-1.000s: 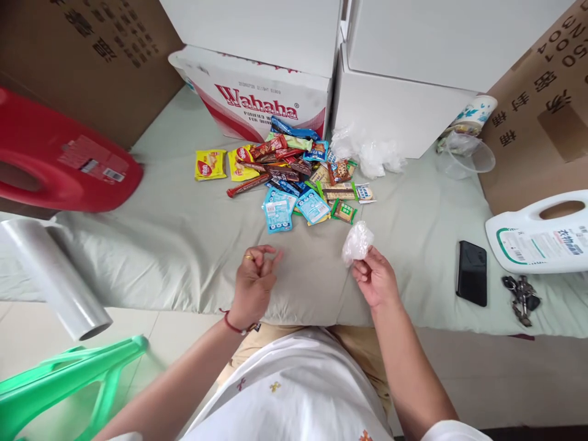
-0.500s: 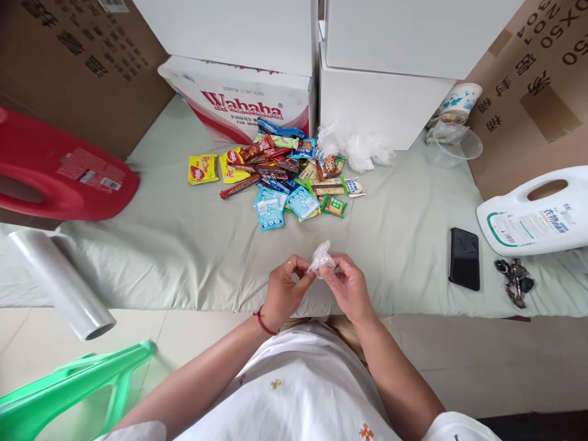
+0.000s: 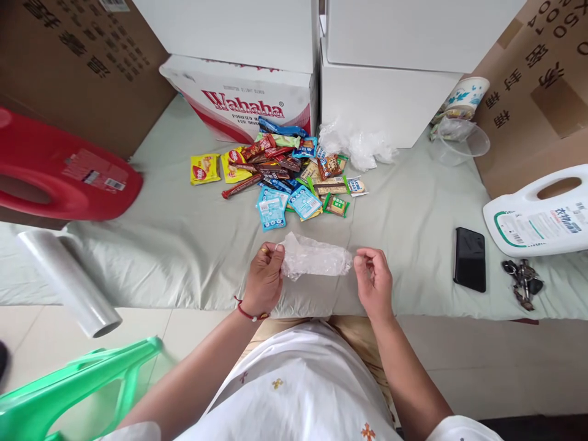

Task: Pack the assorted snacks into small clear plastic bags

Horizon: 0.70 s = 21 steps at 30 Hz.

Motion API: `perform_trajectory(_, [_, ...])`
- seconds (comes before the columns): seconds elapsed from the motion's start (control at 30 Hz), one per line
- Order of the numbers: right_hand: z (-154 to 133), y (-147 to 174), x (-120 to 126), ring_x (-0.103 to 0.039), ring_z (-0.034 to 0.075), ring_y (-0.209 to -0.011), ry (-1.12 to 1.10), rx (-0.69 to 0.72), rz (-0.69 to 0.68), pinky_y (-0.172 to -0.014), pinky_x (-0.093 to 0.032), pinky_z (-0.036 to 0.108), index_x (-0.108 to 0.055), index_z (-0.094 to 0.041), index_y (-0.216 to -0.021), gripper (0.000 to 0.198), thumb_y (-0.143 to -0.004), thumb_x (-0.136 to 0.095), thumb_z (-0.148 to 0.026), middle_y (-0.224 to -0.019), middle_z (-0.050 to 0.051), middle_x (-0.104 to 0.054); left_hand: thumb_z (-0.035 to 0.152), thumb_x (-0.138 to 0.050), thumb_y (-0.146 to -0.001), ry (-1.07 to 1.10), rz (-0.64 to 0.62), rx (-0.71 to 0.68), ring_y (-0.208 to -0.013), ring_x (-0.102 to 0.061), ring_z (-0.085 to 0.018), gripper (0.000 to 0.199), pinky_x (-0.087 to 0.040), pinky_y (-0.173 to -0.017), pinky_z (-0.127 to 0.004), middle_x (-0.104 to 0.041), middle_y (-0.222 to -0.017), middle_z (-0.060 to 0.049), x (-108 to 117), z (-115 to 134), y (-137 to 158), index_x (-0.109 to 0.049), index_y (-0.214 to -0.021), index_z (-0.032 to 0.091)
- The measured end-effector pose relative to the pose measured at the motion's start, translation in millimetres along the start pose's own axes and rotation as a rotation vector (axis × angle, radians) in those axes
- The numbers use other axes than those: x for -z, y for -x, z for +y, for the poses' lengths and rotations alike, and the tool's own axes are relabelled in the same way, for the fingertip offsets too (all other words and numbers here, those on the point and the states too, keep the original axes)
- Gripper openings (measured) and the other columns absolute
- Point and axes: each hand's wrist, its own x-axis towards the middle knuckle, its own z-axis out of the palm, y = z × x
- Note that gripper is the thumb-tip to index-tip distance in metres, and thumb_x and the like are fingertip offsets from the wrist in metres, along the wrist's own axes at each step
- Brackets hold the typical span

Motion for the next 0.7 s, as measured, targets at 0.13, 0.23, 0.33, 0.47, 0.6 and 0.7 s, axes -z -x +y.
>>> perform_trajectory(0.13, [-18.6,2.2,-7.8,-0.057,0.029,-0.117,0.257,0.494,-0.157,-0.101,-0.048,0.046,-0.065,-0.029,-0.129,0.042,-0.091,-0.073,-0.043,-0.126,0.011,-0.063,0.064,-0.078,-0.078,-0.084,-0.067,-0.044,-0.053,-0.034,-0.009,0.048,-0.027,-0.051,-0.025,-0.042,-0.062,0.008,-3.1,-5.5,3.3,-0.053,-0.08,0.023])
perform_trajectory(0.23, [-24.9,-2.4,-19.4,-0.058,0.029,-0.113,0.426,0.653,-0.377,-0.099,-0.047,0.047,-0.073,-0.03,-0.113,0.02,-0.093,-0.07,-0.029,-0.104,0.007,-0.071,0.065,-0.077,-0.078,-0.102,-0.074,-0.043,-0.055,-0.033,-0.01,0.049,-0.027,-0.054,-0.026,-0.042,-0.062,0.008,-3.6,-7.6,2.2,-0.053,-0.08,0.023])
perform_trajectory(0.33, [-21.1,-8.0,-21.9,-0.061,0.024,-0.097,0.354,0.582,-0.366,-0.087,-0.05,0.041,-0.074,-0.028,-0.098,0.012,-0.098,-0.062,-0.024,-0.087,0.004,-0.069,0.065,-0.079,-0.075,-0.089,-0.026,-0.043,-0.055,-0.034,-0.009,0.051,-0.027,-0.055,-0.026,-0.042,-0.063,0.008,2.7,-5.7,-4.4,-0.052,-0.078,0.022])
perform_trajectory(0.47, [-15.2,-14.4,-3.3,-0.062,0.018,-0.081,0.054,0.271,-0.117,-0.075,-0.051,0.034,-0.071,-0.026,-0.095,0.008,-0.095,-0.068,-0.034,-0.087,0.002,-0.067,0.061,-0.084,-0.07,-0.039,-0.004,0.023,-0.053,-0.035,-0.008,0.051,-0.028,-0.051,-0.024,-0.044,-0.062,0.009,15.8,4.1,-13.3,-0.052,-0.077,0.022])
perform_trajectory(0.6, [-15.1,-21.6,23.1,-0.056,0.011,-0.062,-0.324,-0.01,0.146,-0.056,-0.046,0.026,-0.067,-0.023,-0.089,0.024,-0.082,-0.082,-0.041,-0.08,-0.002,-0.062,0.054,-0.088,-0.068,0.058,-0.059,0.037,-0.05,-0.036,-0.006,0.049,-0.03,-0.045,-0.02,-0.045,-0.063,0.009,4.5,24.2,-20.4,-0.053,-0.081,0.022])
perform_trajectory(0.7, [-15.0,-24.5,36.4,-0.053,0.007,-0.059,-0.452,-0.074,0.254,-0.05,-0.04,0.022,-0.064,-0.022,-0.085,0.033,-0.072,-0.09,-0.038,-0.085,-0.003,-0.059,0.048,-0.088,-0.071,0.156,-0.232,-0.018,-0.058,-0.05,-0.007,0.046,-0.044,-0.055,-0.019,-0.052,-0.069,0.008,-30.2,43.9,-37.6,-0.053,-0.087,0.023])
